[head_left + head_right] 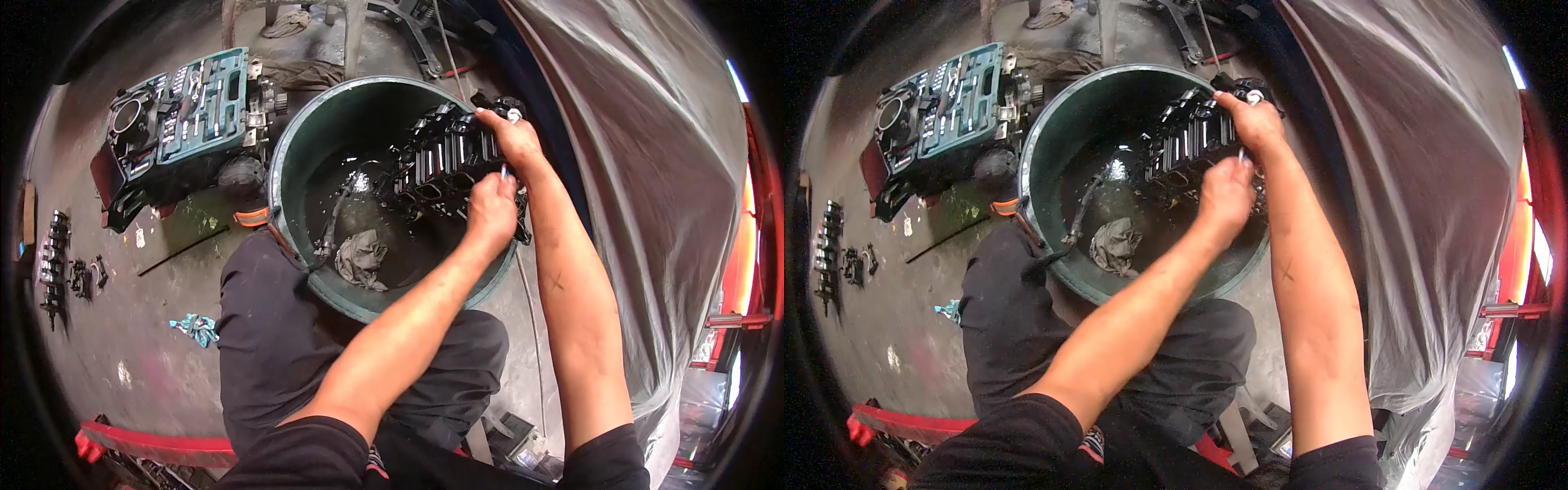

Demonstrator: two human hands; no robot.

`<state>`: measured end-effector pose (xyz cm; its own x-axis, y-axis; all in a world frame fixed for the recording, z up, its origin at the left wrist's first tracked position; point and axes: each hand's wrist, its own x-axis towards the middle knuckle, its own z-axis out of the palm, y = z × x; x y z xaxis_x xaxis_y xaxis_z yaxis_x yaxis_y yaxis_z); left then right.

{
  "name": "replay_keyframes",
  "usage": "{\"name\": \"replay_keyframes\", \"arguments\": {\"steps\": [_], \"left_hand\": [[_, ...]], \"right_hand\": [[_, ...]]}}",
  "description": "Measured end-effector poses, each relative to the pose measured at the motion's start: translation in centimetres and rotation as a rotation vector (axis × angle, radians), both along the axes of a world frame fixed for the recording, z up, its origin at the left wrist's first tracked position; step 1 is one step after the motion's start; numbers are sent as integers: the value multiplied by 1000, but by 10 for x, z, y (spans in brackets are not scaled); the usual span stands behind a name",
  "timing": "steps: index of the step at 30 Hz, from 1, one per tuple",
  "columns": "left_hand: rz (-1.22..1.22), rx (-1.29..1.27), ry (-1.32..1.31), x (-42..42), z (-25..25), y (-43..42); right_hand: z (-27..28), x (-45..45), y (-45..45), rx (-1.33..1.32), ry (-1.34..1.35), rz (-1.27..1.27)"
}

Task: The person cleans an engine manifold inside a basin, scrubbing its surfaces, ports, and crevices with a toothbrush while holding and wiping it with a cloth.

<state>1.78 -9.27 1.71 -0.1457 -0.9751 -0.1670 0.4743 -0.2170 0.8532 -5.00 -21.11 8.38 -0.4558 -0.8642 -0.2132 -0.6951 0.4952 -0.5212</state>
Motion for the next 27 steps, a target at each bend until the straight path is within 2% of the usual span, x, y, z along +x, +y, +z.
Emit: {"name": "replay_keyframes", "arguments": {"steps": [1, 2, 6, 9, 11, 14, 17, 21, 24, 27], "left_hand": [[116, -158, -261, -8, -11, 12], [112, -106, -233, -10, -11, 33], [73, -56, 110, 2, -15, 48], [-101, 175, 619, 10, -2, 9], [-99, 198, 671, 8, 13, 7], [-140, 220, 699, 8, 10, 42], [-139, 218, 747, 3, -9, 39], [-13, 277, 865, -7, 12, 1], [-36, 264, 837, -7, 8, 3], [-193, 480, 441, 7, -5, 22]], "right_hand": [[5, 3, 3, 28, -84, -6], [-14, -12, -10, -40, -43, 15], [-10, -8, -6, -77, 116, -12], [-10, -4, -3, -107, 56, 36], [-5, 2, -2, -62, 62, 38], [-3, 1, -3, -43, 19, 20], [-9, -6, -1, -69, -31, 31], [-2, 3, 5, -65, 29, 37], [5, 3, 5, -65, -8, 42], [-4, -3, -2, -52, -31, 17]]}}
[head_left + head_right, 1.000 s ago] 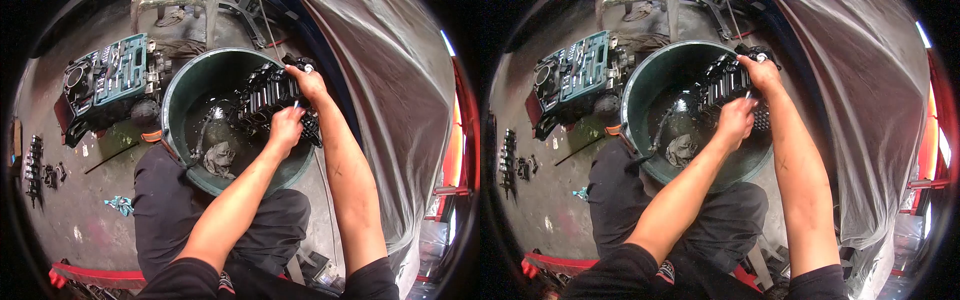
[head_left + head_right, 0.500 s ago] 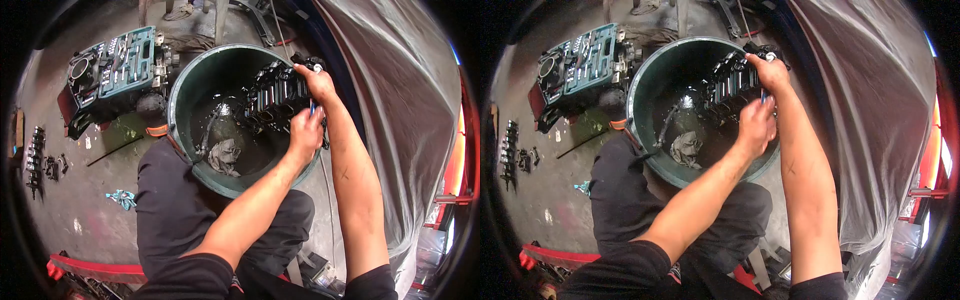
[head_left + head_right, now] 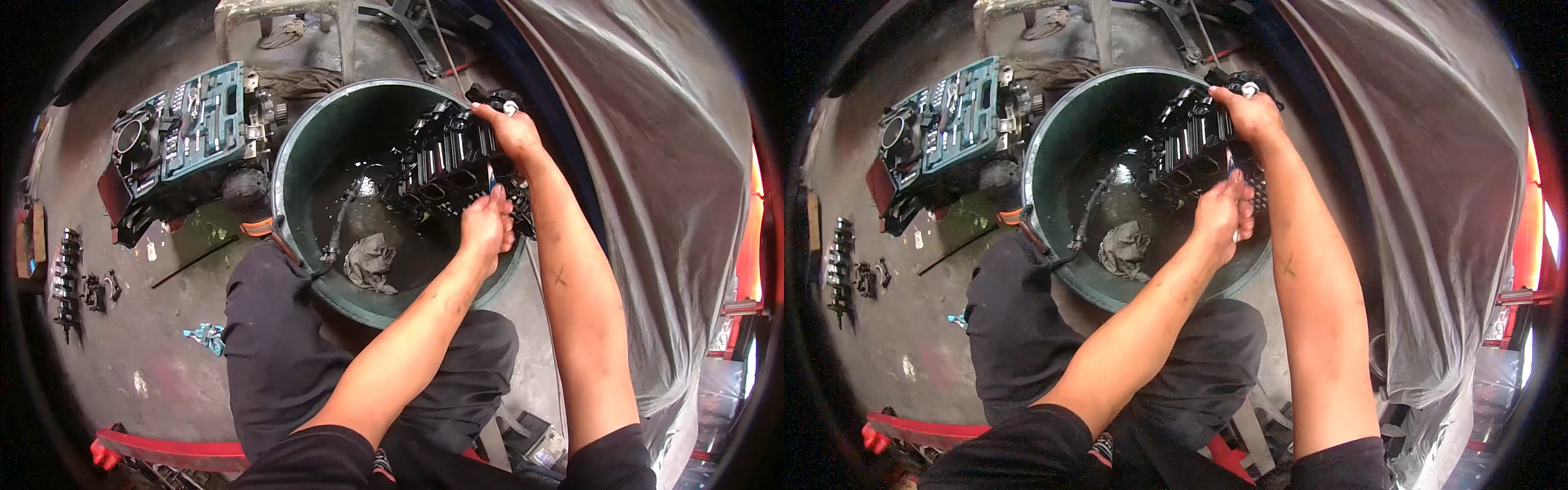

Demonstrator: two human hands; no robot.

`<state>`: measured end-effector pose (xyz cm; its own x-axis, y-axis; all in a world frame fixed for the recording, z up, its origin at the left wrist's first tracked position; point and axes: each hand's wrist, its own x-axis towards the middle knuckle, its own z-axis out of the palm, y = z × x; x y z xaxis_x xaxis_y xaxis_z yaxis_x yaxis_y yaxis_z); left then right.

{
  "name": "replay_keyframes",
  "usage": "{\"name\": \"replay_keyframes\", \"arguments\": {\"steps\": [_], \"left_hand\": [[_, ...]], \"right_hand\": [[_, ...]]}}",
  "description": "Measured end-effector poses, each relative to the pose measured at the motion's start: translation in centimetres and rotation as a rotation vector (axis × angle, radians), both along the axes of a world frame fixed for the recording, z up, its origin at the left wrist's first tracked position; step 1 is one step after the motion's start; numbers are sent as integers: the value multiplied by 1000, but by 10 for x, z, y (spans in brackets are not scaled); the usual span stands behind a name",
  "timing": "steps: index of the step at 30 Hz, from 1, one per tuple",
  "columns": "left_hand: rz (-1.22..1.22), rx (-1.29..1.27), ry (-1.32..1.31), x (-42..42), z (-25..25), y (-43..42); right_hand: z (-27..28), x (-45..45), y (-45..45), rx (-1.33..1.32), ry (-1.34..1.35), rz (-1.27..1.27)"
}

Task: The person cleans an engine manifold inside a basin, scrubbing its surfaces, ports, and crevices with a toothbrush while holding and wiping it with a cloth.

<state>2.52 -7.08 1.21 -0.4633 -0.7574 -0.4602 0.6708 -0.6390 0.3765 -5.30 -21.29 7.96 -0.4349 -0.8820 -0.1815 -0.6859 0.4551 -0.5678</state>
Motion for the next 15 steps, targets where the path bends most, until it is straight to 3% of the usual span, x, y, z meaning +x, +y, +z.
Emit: {"name": "replay_keyframes", "arguments": {"steps": [1, 5, 10, 14, 15], "left_hand": [[-4, 26, -59, 1, -4, 5], [96, 203, 265, 1, 20, 18], [174, 109, 225, -16, 16, -25], [120, -159, -42, -7, 6, -28], [153, -296, -302, -10, -7, -26]], "right_hand": [[-4, -3, -2, 3, 21, -19], [3, 3, 7, 1, 62, 3], [4, 1, 8, 4, 64, 19], [4, 1, 5, 2, -2, 20], [3, 0, 3, 5, 6, 18]]}}
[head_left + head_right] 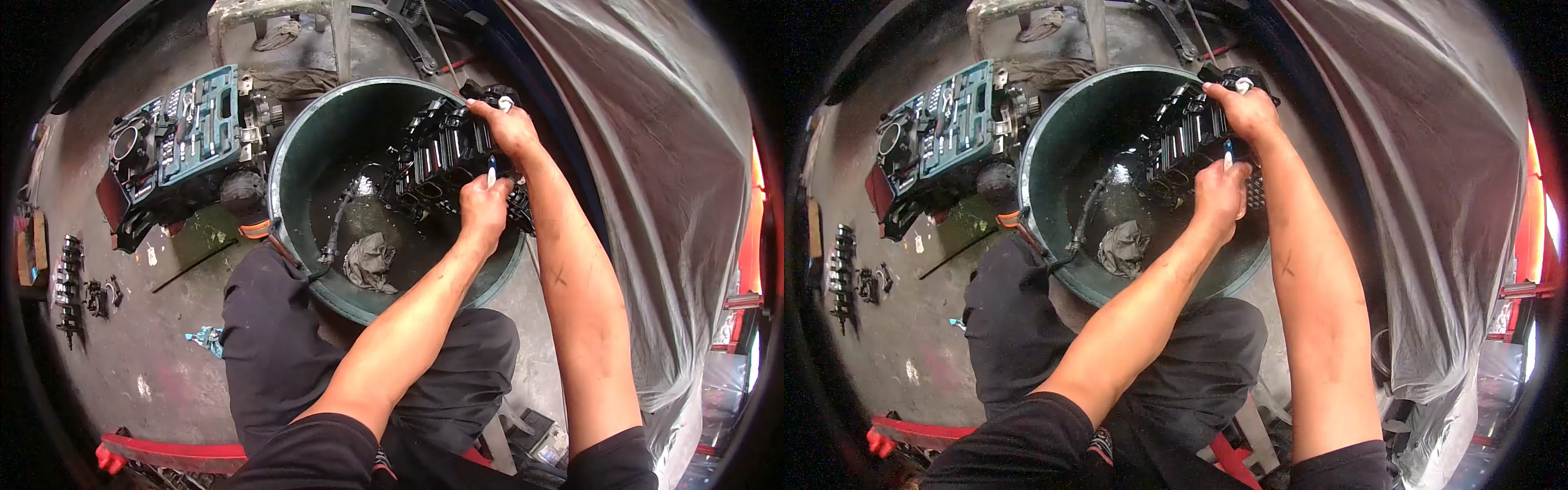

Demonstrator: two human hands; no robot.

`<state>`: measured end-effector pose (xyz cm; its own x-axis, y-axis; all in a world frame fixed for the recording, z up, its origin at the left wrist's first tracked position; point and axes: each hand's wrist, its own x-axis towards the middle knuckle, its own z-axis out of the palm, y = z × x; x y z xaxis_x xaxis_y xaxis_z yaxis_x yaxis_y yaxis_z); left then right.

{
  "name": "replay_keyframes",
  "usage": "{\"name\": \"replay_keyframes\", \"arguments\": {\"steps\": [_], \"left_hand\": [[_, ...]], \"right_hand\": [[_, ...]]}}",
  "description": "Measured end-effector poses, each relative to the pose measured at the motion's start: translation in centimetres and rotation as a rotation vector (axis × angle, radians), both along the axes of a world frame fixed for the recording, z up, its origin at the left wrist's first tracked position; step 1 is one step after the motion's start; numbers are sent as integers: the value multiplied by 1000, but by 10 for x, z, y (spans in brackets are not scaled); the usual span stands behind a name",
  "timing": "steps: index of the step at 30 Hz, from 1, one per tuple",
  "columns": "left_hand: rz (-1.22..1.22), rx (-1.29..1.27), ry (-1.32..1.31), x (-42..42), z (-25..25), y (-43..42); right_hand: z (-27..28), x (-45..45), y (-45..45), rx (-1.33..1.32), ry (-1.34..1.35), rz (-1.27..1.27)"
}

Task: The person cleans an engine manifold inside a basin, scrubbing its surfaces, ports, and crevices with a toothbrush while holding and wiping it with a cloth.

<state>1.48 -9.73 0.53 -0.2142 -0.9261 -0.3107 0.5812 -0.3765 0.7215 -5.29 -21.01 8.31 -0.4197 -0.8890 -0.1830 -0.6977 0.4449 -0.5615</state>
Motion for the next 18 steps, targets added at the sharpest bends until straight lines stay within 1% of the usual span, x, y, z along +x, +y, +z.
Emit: {"name": "replay_keyframes", "arguments": {"steps": [2, 3, 4, 5, 6, 7, 8, 9, 12, 13, 15, 16, 17, 18], "left_hand": [[100, -158, -433, -1, -17, 23], [153, -249, -648, 12, -11, 30], [34, -87, -567, 23, -4, 37], [100, -215, -590, 23, -14, 37], [-44, -93, -214, 27, -12, 29], [-176, 34, 163, 31, -8, 18], [-222, 115, 459, 30, 1, 5], [-224, 160, 559, 24, 6, -1], [-111, 186, 429, 5, 18, 7], [-105, 147, 400, 0, 8, 18], [-147, 147, 347, 7, -5, 40], [-131, 173, 311, 7, -7, 42], [-136, 157, 359, 9, -8, 36], [-123, 172, 484, 8, -2, 25]], "right_hand": [[7, 7, 7, 9, 28, -15], [7, 5, 5, 3, 43, 3], [6, 3, 4, 6, 55, 18], [3, 2, 3, 9, 65, 33], [0, 0, 0, -10, 95, 60], [-1, -2, 0, 8, 86, 34], [-3, -2, 0, 0, 92, 23], [-4, -2, -1, -10, 100, 14], [-6, -3, -2, 2, 56, 16], [-4, -3, -2, 4, 56, 17], [0, 0, 2, 12, 54, 11], [-3, -2, -1, 1, 91, 26], [-3, -3, 0, 12, 83, 21], [0, -2, 2, 27, 77, 22]]}}
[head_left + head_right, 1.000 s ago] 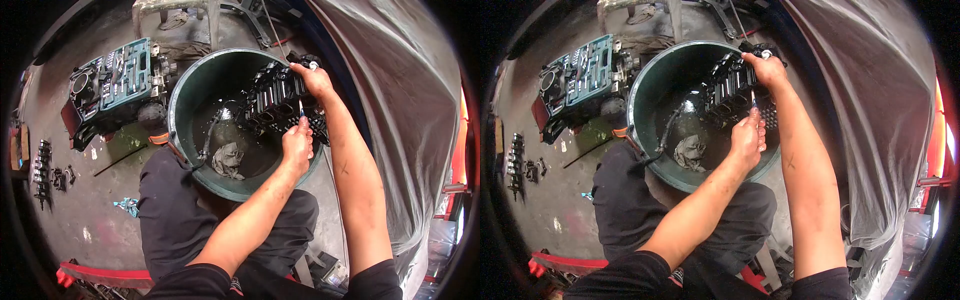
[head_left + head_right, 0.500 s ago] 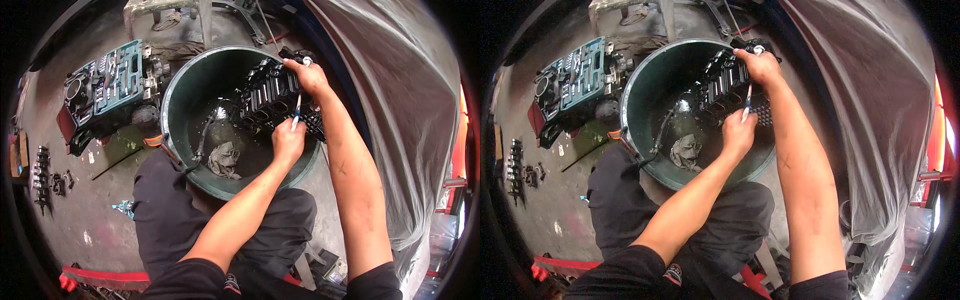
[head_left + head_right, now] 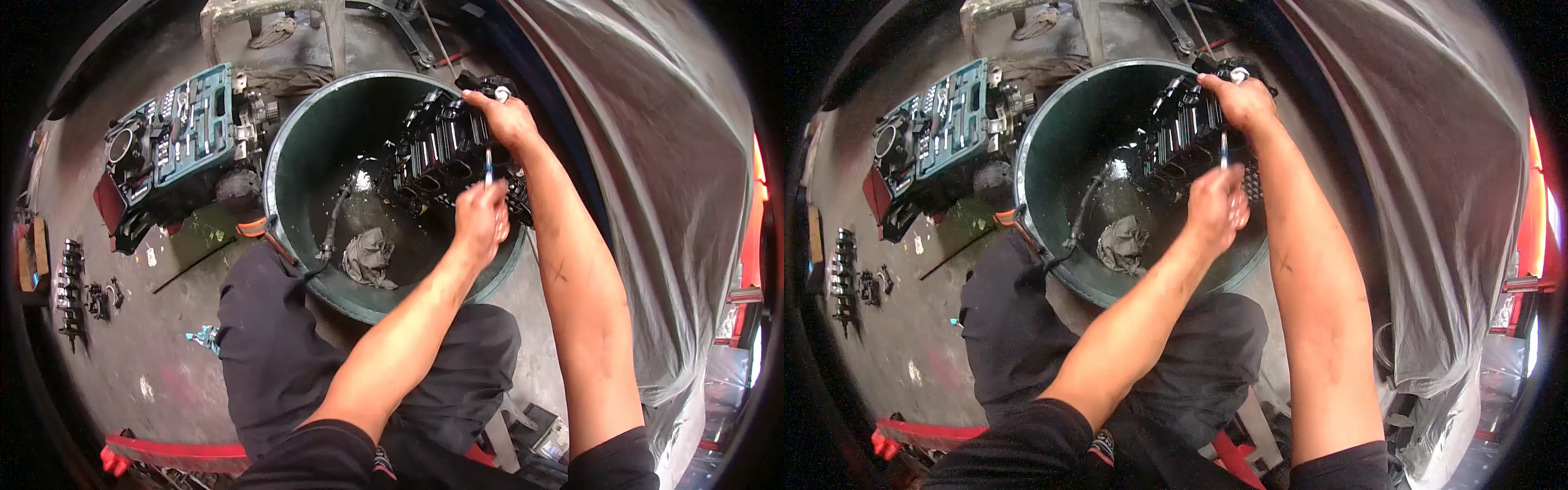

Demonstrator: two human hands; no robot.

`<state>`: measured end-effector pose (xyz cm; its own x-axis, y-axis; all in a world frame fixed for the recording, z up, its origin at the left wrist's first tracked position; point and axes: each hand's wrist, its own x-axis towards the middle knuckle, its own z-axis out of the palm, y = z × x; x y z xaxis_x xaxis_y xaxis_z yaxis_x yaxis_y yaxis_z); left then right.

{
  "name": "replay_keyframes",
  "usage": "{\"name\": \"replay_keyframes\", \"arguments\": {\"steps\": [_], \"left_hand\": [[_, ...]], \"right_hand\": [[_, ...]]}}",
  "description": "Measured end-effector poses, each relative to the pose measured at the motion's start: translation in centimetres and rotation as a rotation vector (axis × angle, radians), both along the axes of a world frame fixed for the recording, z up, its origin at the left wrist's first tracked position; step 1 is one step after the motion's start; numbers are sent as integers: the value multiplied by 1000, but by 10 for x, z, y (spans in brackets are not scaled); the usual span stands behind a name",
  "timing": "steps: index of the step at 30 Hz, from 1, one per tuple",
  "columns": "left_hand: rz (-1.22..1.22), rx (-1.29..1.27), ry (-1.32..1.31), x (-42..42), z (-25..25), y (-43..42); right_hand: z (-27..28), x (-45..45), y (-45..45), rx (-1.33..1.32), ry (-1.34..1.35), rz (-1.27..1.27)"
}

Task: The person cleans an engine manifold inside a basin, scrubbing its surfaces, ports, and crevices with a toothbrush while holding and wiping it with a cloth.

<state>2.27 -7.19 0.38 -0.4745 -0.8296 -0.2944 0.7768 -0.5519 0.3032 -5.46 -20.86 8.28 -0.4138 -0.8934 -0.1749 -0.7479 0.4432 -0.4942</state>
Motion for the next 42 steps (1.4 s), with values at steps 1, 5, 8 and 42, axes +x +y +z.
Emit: {"name": "replay_keyframes", "arguments": {"steps": [1, 5, 8, 42], "left_hand": [[23, 18, 122, -2, 10, -13], [64, 215, 302, -13, 38, -27], [3, 253, 434, 5, 31, 8], [-893, 91, -1929, 154, -338, -62]], "right_hand": [[4, 3, 1, 8, -7, 3], [-4, -5, -7, -19, -62, 9], [-7, -4, -9, -23, -59, 2], [1, -1, -1, 7, -4, 49]]}}
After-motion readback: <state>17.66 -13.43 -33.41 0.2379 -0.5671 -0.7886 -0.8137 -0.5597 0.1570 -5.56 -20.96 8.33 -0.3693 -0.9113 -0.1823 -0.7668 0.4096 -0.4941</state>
